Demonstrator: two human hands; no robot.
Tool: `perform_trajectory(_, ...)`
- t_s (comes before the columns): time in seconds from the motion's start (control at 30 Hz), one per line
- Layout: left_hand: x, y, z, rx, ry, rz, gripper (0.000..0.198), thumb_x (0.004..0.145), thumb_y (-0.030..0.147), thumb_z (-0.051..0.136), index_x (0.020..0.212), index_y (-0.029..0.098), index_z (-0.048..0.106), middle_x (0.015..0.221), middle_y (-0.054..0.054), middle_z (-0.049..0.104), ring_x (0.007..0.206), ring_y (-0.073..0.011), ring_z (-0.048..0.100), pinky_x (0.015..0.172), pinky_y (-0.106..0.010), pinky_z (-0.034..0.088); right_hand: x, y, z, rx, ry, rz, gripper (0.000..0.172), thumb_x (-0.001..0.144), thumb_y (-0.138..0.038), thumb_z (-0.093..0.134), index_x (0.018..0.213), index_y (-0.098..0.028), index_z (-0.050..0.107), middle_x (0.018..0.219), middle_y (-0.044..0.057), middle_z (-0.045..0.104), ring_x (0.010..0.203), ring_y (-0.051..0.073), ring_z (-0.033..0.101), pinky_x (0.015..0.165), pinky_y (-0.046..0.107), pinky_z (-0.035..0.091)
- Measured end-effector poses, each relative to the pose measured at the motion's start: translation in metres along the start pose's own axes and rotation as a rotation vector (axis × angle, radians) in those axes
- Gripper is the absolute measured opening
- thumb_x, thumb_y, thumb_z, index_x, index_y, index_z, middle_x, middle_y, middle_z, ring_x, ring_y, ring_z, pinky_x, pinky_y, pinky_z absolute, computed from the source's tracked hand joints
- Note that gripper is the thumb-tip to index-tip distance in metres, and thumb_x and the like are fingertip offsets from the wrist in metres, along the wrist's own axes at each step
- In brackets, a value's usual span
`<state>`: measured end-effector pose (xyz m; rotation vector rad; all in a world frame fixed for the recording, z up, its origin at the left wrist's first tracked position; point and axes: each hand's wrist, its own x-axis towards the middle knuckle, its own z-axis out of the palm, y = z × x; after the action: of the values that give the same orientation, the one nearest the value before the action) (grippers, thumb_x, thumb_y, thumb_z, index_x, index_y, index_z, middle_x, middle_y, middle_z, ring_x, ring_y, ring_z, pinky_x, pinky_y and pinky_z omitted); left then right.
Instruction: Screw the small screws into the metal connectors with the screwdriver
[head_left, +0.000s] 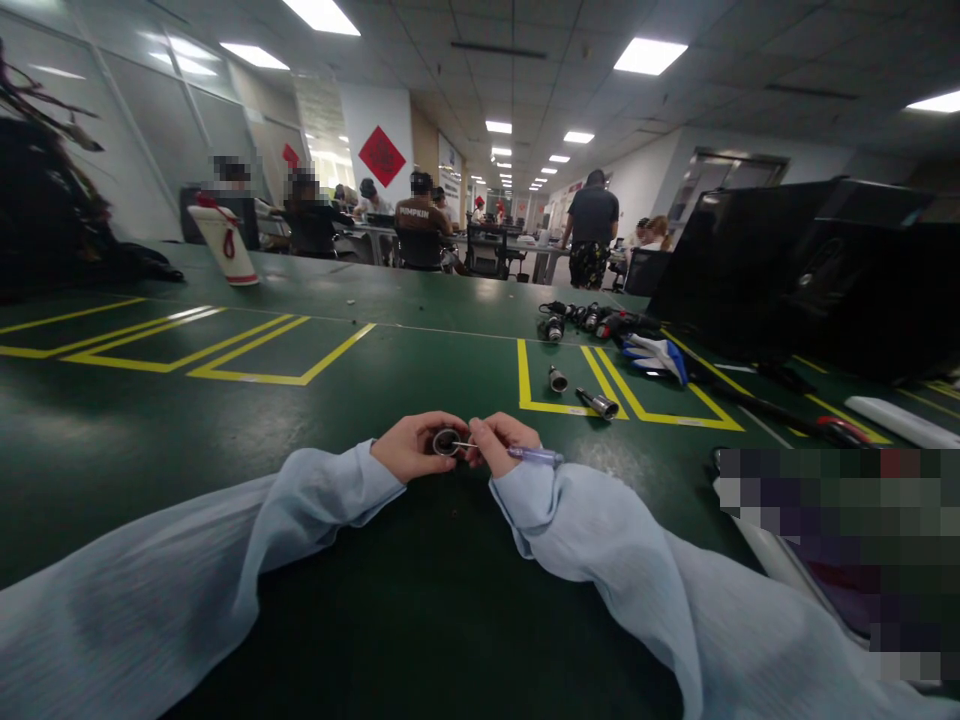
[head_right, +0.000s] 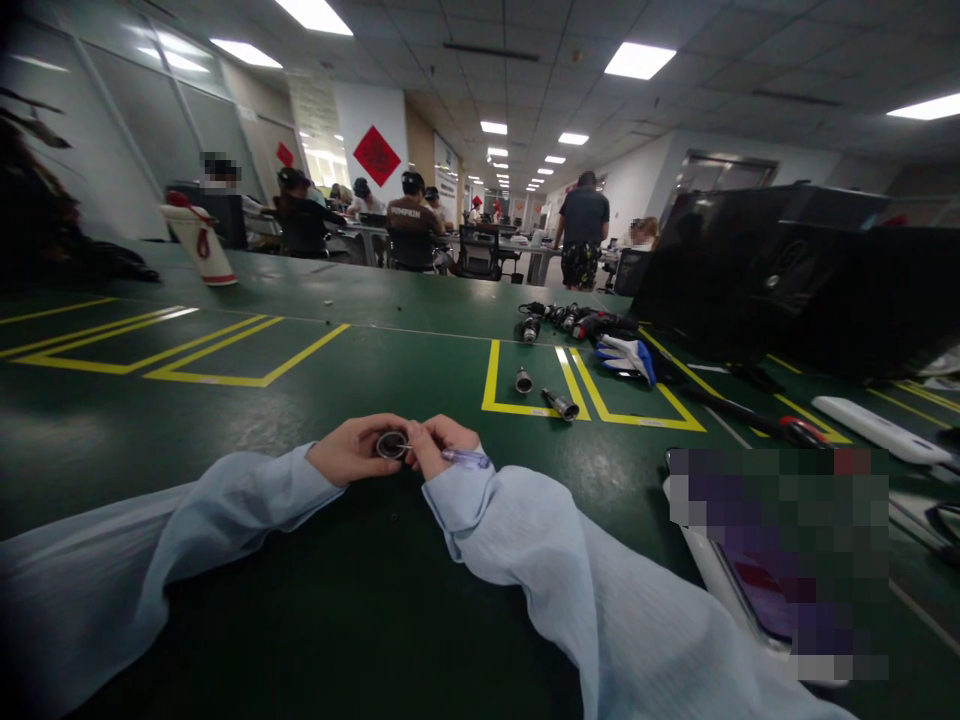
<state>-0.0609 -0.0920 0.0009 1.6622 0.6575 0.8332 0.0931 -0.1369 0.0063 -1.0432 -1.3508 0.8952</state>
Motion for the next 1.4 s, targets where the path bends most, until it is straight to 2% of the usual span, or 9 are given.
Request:
perform_trajectory(0.2, 0.0, 0.002, 0.005, -0.106, 0.055, -0.025, 0.041, 0.051, 0.014, 0.072, 0.088, 0.012, 0.054, 0.073, -0.001, 0.059, 0.061, -0.012, 0.057, 0.055, -0.027, 0.051, 0.002, 0.008, 0.001, -0.23, 0.007, -0.051, 0.025, 0.069, -0.042, 0.054, 0.061, -0.018, 0.053, 0.054, 0.0, 0.057, 0.047, 0.01, 0.05, 0.045, 0.021, 0.04)
perform_trajectory(0.33, -0.003, 0.005, 0.012, -0.085, 0.117, -0.045, 0.042, 0.052, 0.013, 0.071, 0.09, 0.012, 0.054, 0.071, -0.001, 0.059, 0.058, -0.0114, 0.057, 0.05, -0.025, 0.05, 0.003, 0.006, 0.003, -0.203, 0.0, -0.035, 0.024, 0.067, -0.04, 0.057, 0.059, -0.018, 0.053, 0.054, -0.001, 0.055, 0.047, 0.009, 0.047, 0.043, 0.02, 0.037)
perform_trajectory(0.5, -0.005, 0.005, 0.015, 0.0, 0.157, -0.059, 0.04, 0.052, 0.012, 0.07, 0.09, 0.012, 0.056, 0.07, -0.001, 0.061, 0.058, -0.0126, 0.058, 0.048, -0.023, 0.049, 0.007, 0.005, 0.009, -0.062, 0.057, 0.038, 0.03, 0.065, -0.044, 0.059, 0.052, -0.018, 0.052, 0.043, -0.003, 0.05, 0.037, 0.007, 0.041, 0.038, 0.021, 0.033)
perform_trajectory(0.6, -0.004, 0.004, 0.013, -0.008, 0.14, -0.068, 0.04, 0.053, 0.012, 0.07, 0.09, 0.012, 0.056, 0.069, 0.0, 0.06, 0.057, -0.012, 0.057, 0.049, -0.023, 0.048, 0.011, 0.008, 0.008, 0.054, 0.006, 0.106, 0.033, 0.062, -0.047, 0.061, 0.052, -0.017, 0.052, 0.038, -0.005, 0.048, 0.033, 0.006, 0.038, 0.035, 0.02, 0.031)
perform_trajectory(0.8, -0.003, 0.001, 0.011, -0.052, 0.103, -0.062, 0.043, 0.053, 0.011, 0.07, 0.093, 0.012, 0.055, 0.07, 0.0, 0.06, 0.06, -0.0129, 0.058, 0.049, -0.024, 0.049, 0.017, 0.015, 0.003, 0.244, -0.105, 0.194, 0.037, 0.058, -0.05, 0.063, 0.054, -0.016, 0.049, 0.05, -0.002, 0.058, 0.032, 0.004, 0.041, 0.032, 0.018, 0.029)
perform_trajectory(1.07, -0.004, 0.003, 0.012, 0.06, 0.15, -0.034, 0.037, 0.055, 0.015, 0.068, 0.09, 0.012, 0.055, 0.07, -0.002, 0.061, 0.062, -0.0136, 0.059, 0.055, -0.025, 0.05, 0.01, 0.008, 0.004, 0.124, -0.043, 0.116, 0.031, 0.061, -0.043, 0.064, 0.054, -0.016, 0.052, 0.037, -0.006, 0.047, 0.032, 0.004, 0.039, 0.033, 0.017, 0.03)
perform_trajectory(1.17, -0.004, -0.001, 0.01, 0.193, 0.156, 0.033, 0.037, 0.055, 0.016, 0.068, 0.09, 0.012, 0.057, 0.08, -0.004, 0.063, 0.073, -0.0162, 0.06, 0.067, -0.029, 0.051, 0.009, 0.007, 0.003, 0.1, -0.082, 0.125, 0.029, 0.06, -0.042, 0.065, 0.056, -0.015, 0.056, 0.037, -0.006, 0.047, 0.031, 0.004, 0.039, 0.032, 0.017, 0.03)
perform_trajectory(1.27, -0.004, -0.002, 0.008, 0.299, 0.136, 0.065, 0.033, 0.057, 0.017, 0.067, 0.089, 0.012, 0.057, 0.081, -0.005, 0.063, 0.075, -0.0167, 0.06, 0.069, -0.03, 0.05, 0.01, 0.011, 0.001, 0.112, -0.127, 0.139, 0.031, 0.061, -0.044, 0.064, 0.055, -0.014, 0.057, 0.035, -0.006, 0.047, 0.03, 0.004, 0.038, 0.031, 0.017, 0.028)
perform_trajectory(1.4, -0.004, -0.001, 0.006, 0.21, 0.058, 0.054, 0.031, 0.06, 0.016, 0.065, 0.089, 0.012, 0.055, 0.074, -0.002, 0.062, 0.072, -0.0149, 0.061, 0.072, -0.031, 0.05, 0.014, 0.018, -0.002, 0.175, -0.193, 0.175, 0.034, 0.062, -0.046, 0.064, 0.051, -0.014, 0.055, 0.036, -0.004, 0.049, 0.028, 0.004, 0.038, 0.03, 0.017, 0.026)
